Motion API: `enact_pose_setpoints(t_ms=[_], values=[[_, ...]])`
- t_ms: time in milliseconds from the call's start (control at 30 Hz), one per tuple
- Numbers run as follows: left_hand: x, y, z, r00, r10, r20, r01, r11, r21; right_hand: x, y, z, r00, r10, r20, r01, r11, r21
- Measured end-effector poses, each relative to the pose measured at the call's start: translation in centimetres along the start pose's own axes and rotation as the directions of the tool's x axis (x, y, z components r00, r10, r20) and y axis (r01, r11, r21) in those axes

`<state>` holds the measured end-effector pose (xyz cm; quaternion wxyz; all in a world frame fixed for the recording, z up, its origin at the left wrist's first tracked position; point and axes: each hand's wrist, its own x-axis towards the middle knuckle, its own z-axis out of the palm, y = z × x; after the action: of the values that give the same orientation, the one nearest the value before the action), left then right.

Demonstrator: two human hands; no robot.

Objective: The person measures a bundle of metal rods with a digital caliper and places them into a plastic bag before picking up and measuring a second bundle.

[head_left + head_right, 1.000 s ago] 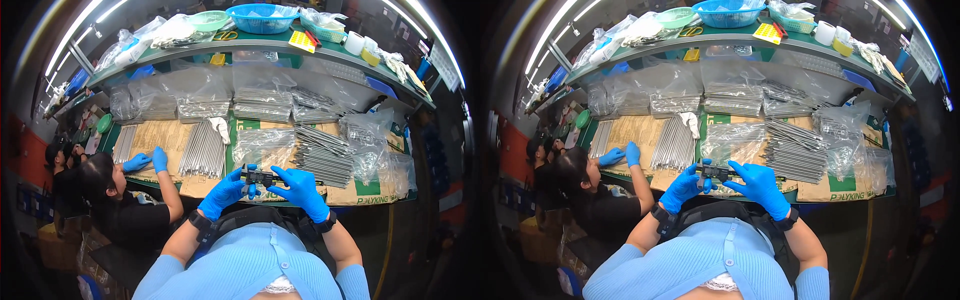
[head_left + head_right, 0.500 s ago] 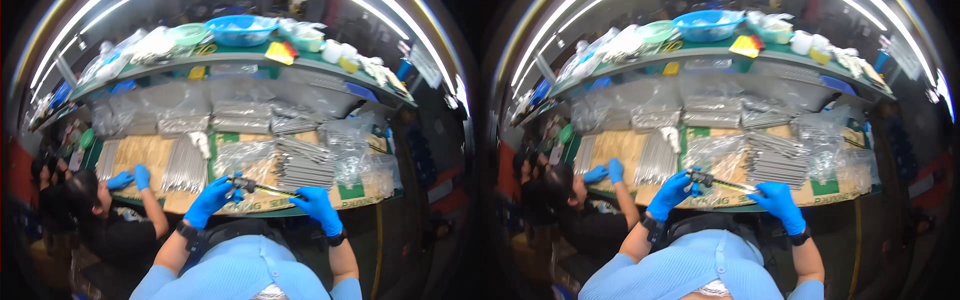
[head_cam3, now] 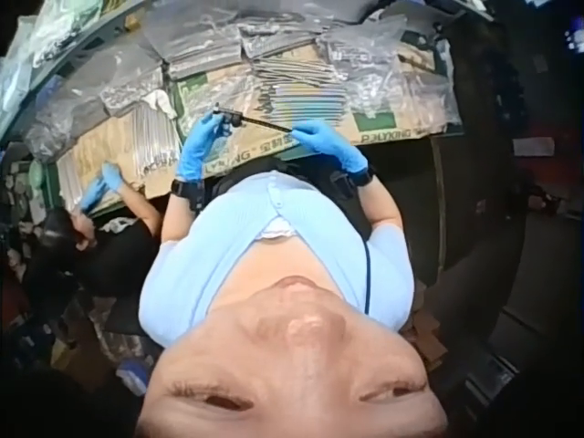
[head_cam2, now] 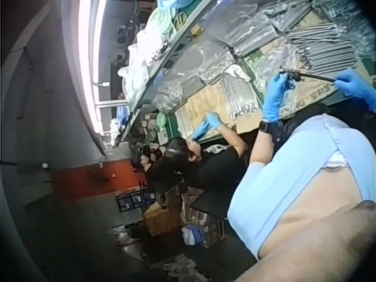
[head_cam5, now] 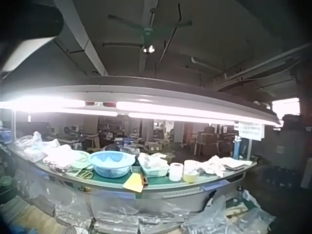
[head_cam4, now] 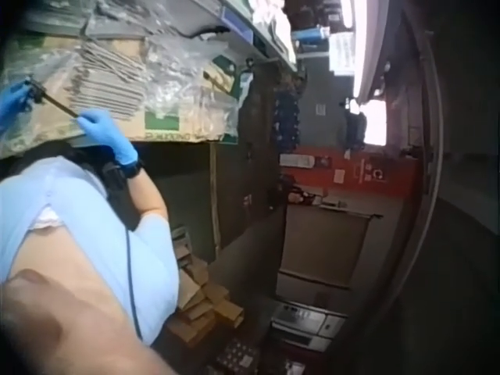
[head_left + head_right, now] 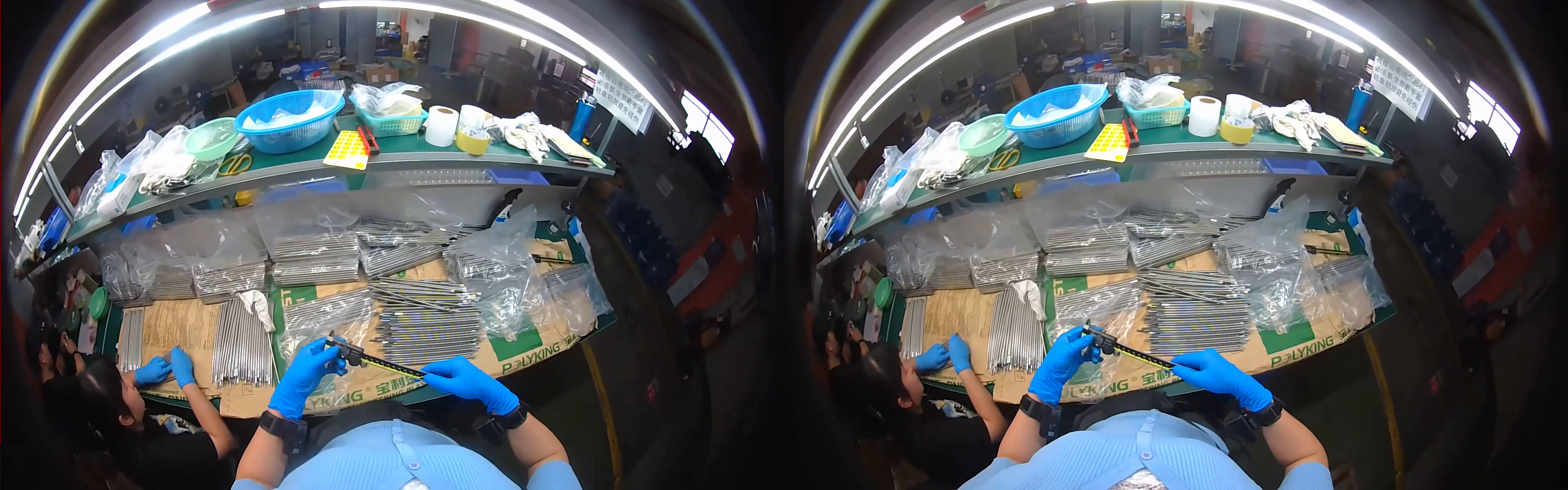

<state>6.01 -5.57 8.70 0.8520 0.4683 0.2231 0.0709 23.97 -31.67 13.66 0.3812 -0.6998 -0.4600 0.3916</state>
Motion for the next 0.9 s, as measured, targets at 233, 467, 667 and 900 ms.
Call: enact_pose_setpoints(t_ms=[233,467,667,900], values=[[3.3,1.7,4.5,0.988,0.151,0.011,-0.151,0.977,0.153,-0.7,0.9,-4.7,1.0,0.007,-0.009,-0.006,0.993,0.118],[5.3,1.6,6.7,0.981,0.182,-0.07,-0.157,0.95,0.268,-1.4,0.8,-6.4,0.984,0.162,-0.076,-0.075,0.756,0.65],[6.8,0.9,7.6,0.985,0.172,-0.018,-0.171,0.984,0.053,-4.4,2.0,-14.7,0.902,0.102,-0.419,0.25,0.669,0.701],[6.1,-3.3,1.4,0.911,0.141,-0.388,-0.119,0.99,0.08,-3.6,1.7,-32.2,0.478,-0.022,-0.878,0.588,0.751,0.301]])
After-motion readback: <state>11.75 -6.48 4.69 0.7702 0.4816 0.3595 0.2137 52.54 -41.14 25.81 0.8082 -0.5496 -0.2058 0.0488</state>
